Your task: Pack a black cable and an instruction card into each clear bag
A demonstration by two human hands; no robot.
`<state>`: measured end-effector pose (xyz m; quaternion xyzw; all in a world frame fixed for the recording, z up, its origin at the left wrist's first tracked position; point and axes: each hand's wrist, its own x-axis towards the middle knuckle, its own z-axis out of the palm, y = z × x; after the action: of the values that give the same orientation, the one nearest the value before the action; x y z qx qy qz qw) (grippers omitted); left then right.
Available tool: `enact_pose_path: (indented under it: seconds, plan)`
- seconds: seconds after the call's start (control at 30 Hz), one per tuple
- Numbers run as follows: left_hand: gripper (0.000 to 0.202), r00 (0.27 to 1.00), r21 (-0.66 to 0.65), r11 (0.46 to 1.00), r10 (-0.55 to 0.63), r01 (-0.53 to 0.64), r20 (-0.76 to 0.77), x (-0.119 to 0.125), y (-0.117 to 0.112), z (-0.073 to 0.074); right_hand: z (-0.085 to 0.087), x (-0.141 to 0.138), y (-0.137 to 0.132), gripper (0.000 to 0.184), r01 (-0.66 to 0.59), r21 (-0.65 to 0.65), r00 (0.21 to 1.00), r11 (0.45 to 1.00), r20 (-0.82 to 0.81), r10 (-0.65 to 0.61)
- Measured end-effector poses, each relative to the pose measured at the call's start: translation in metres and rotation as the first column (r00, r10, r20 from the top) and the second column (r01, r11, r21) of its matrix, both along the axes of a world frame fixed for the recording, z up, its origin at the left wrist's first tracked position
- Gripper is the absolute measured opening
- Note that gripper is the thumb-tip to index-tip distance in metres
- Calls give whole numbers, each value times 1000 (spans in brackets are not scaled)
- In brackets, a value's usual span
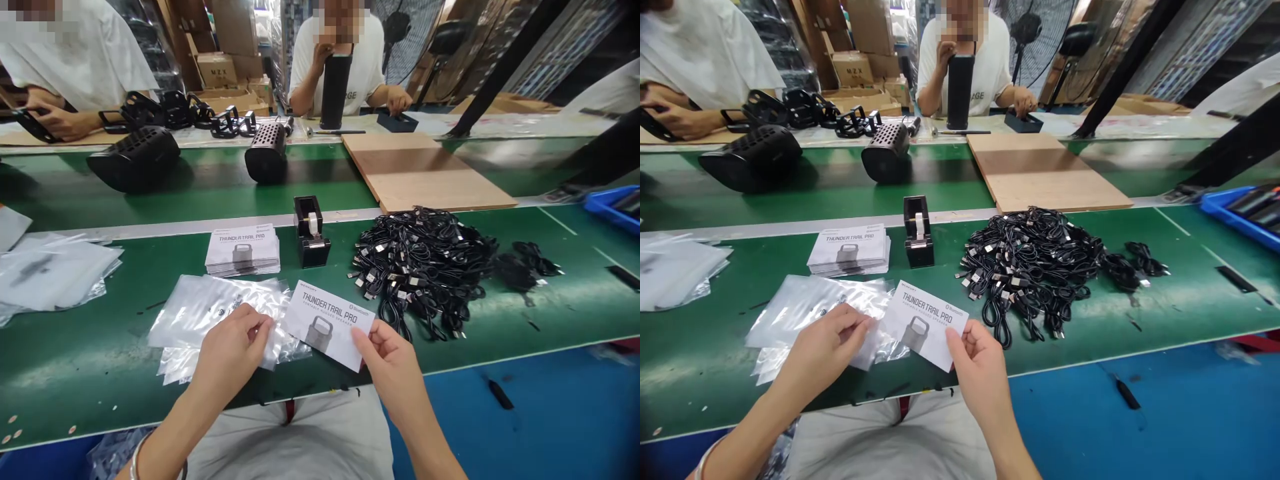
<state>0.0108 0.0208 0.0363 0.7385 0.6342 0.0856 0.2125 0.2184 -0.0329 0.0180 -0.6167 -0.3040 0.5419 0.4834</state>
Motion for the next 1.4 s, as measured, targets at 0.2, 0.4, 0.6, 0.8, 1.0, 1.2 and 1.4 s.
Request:
enact_pose_path:
  seconds: [0.2,0.4,0.6,0.8,1.0,1.2,1.4]
  plan:
    - [30,1000,8,1000,4,-4,-24,4,-1,0,-4,-8,3,30,22,-3,997,1000,80,-22]
    - [23,998,124,992,-8,1,57,3,-6,-7,9,-13,-8,28,-81,-145,995,986,44,89]
    - [16,988,184,981,-88,63,129,-2,-14,-15,11,-20,-17,28,-231,-284,973,931,-46,228]
    - [15,984,268,953,-166,142,71,-5,-14,-26,11,-11,-11,24,-394,-186,918,900,-47,393]
    - [15,973,201,973,-153,118,172,-3,-13,-16,18,-6,1,28,-468,-127,883,874,-114,456]
    - [18,917,126,981,-184,149,354,-3,-13,-4,10,-60,31,9,-462,35,821,886,396,413]
    - [23,932,110,983,-173,144,319,-17,-3,-23,17,6,45,19,-309,329,533,892,837,-124]
